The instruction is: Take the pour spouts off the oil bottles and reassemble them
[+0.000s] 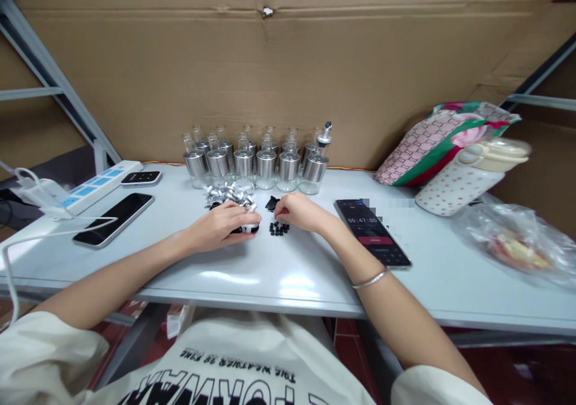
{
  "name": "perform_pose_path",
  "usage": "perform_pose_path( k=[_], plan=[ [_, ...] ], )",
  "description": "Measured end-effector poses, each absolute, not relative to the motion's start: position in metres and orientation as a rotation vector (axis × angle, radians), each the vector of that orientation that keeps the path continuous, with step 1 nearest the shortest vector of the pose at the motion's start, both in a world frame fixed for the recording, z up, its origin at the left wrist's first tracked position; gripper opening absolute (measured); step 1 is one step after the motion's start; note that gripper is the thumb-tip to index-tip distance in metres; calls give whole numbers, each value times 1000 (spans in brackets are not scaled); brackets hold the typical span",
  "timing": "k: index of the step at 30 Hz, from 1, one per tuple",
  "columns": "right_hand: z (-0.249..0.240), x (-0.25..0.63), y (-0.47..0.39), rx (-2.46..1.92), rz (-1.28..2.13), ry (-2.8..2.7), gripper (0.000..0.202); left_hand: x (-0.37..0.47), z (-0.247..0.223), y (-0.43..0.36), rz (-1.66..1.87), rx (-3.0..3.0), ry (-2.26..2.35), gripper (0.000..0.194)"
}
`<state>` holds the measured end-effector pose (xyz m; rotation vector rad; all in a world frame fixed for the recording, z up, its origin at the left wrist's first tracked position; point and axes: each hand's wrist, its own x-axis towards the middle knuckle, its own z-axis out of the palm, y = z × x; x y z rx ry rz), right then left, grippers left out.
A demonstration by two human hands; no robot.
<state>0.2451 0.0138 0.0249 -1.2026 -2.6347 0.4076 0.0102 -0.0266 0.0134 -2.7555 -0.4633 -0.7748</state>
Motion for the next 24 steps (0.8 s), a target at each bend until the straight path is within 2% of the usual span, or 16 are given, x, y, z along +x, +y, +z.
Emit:
perform_pose_path(
  k=[15,24],
  plan=[
    [22,236,10,-1190,399,-2628,15,10,14,-26,-762,-2771,-472,25],
    [18,233,11,-1029,383,-2616,18,10,13,-26,-751,-2785,-486,26]
  ],
)
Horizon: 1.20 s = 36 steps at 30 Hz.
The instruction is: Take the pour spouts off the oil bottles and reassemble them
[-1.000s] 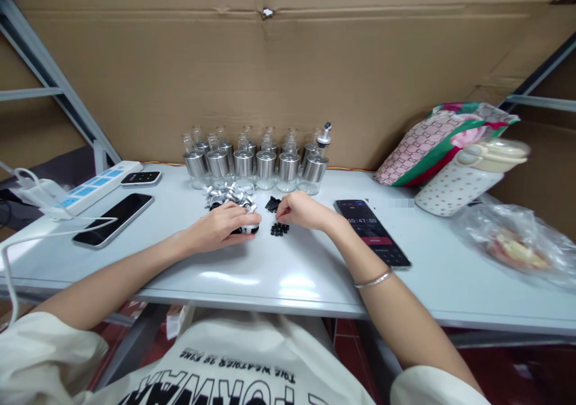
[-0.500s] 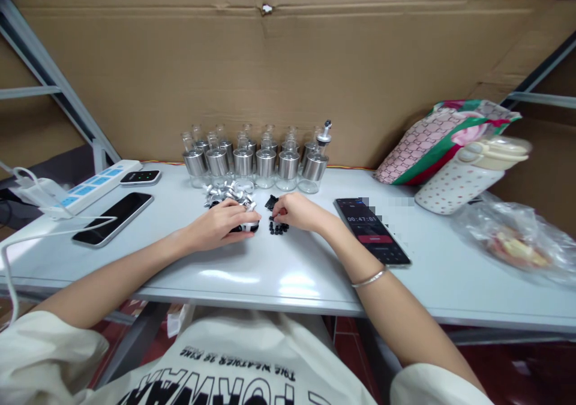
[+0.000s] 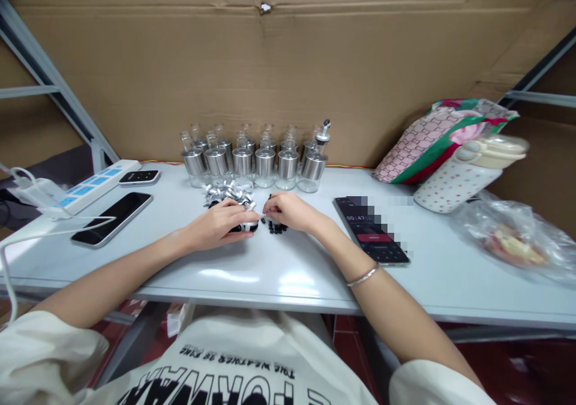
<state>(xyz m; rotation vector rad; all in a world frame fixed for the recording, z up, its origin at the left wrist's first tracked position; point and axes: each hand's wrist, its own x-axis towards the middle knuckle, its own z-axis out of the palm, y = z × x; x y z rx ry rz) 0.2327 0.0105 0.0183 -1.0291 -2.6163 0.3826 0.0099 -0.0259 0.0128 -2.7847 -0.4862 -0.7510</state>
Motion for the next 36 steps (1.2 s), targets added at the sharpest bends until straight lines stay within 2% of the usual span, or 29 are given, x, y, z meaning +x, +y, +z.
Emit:
perform_pose_path(
  k=[11,27,36],
  plan=[
    [16,222,5,-977,350,-2651,12,10,11,-25,-728,-2817,-499,26],
    [19,218,1,-1072,346,-2673,16,10,10,-25,-724,-2853,-509,25],
    [16,216,2,-969,333,-2633,15,9,10,-25,-720,-2865,-521,26]
  ],
)
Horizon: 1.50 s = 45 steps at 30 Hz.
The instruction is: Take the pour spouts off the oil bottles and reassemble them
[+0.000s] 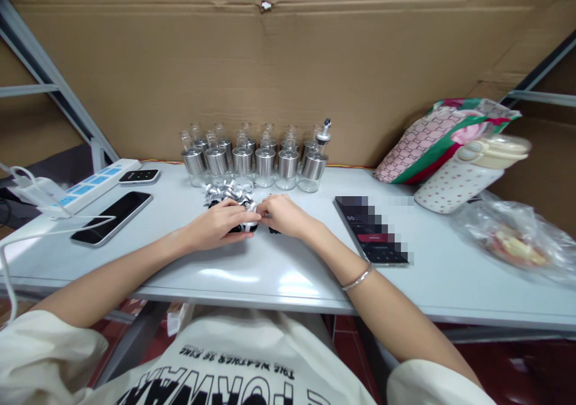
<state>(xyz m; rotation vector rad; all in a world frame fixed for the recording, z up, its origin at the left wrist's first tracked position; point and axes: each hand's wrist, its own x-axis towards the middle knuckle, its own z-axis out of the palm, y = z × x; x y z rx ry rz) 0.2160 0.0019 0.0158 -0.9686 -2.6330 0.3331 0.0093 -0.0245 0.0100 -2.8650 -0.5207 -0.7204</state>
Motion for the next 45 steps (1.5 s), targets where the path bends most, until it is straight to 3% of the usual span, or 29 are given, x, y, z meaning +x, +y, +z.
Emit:
perform_pose_path(
  k=[13,20,29,45],
  plan=[
    [23,218,-2,-950,515,-2454,7,9,10,-26,-727,-2874,-560,27],
    [38,228,-3,-906,1045,-1952,26,10,13,-31,-846,-2890,-621,22],
    [43,223,-11,-771,1500,-1495,27,12,10,-29,-915,-2861,-502,20],
    [40,221,-15,-624,1737,-1375,22,16,12,-36,-1008,-2819,-414,21]
  ],
)
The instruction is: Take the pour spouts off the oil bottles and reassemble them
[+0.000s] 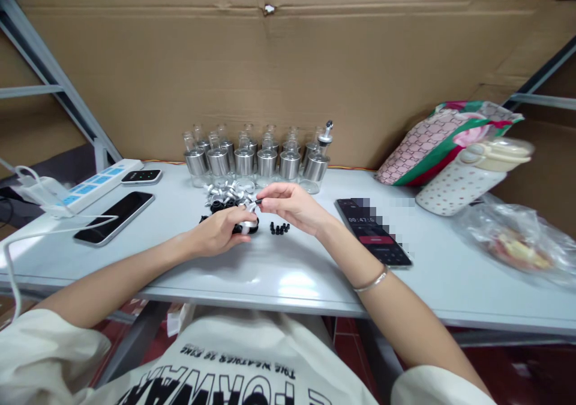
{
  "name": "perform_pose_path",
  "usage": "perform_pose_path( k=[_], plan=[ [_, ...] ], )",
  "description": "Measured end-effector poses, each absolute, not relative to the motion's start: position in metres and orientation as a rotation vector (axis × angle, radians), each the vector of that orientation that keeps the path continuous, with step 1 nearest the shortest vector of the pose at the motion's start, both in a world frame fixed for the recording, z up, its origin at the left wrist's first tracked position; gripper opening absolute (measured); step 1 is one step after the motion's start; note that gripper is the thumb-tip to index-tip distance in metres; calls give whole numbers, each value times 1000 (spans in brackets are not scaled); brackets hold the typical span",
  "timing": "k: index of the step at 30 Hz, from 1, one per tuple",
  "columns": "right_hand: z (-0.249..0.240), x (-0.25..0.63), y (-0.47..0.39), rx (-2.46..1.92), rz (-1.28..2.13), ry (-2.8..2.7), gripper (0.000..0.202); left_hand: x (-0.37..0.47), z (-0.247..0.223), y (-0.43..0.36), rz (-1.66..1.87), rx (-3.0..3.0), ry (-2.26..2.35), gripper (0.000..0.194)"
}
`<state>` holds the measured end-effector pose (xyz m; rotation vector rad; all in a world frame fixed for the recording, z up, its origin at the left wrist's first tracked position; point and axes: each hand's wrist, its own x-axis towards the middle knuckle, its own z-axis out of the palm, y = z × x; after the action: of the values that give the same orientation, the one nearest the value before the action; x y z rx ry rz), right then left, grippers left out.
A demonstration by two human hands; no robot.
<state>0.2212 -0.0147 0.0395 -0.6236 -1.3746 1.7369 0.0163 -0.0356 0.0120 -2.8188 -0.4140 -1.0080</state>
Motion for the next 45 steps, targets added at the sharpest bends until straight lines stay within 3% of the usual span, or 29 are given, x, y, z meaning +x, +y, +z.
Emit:
perform_pose_path(
  k=[21,27,35,41,45],
  plan=[
    [32,223,-12,-584,1811,-1439,20,17,11,-34,-952,-2812,-381,21],
    [32,225,-13,-485,1922,-1669,35,13,7,-32,-918,-2915,-362,24],
    [33,222,-17,-479,1876,-1681,31,16,7,-33,-893,-2850,-325,20],
    [40,216,-17,-492,1840,-1411,28,7,13,-26,-1179,-2700,-602,27],
    [44,217,-12,-465,1802,-1239,20,-12,27,-10,-1209,-2526,-1027,13]
  ],
)
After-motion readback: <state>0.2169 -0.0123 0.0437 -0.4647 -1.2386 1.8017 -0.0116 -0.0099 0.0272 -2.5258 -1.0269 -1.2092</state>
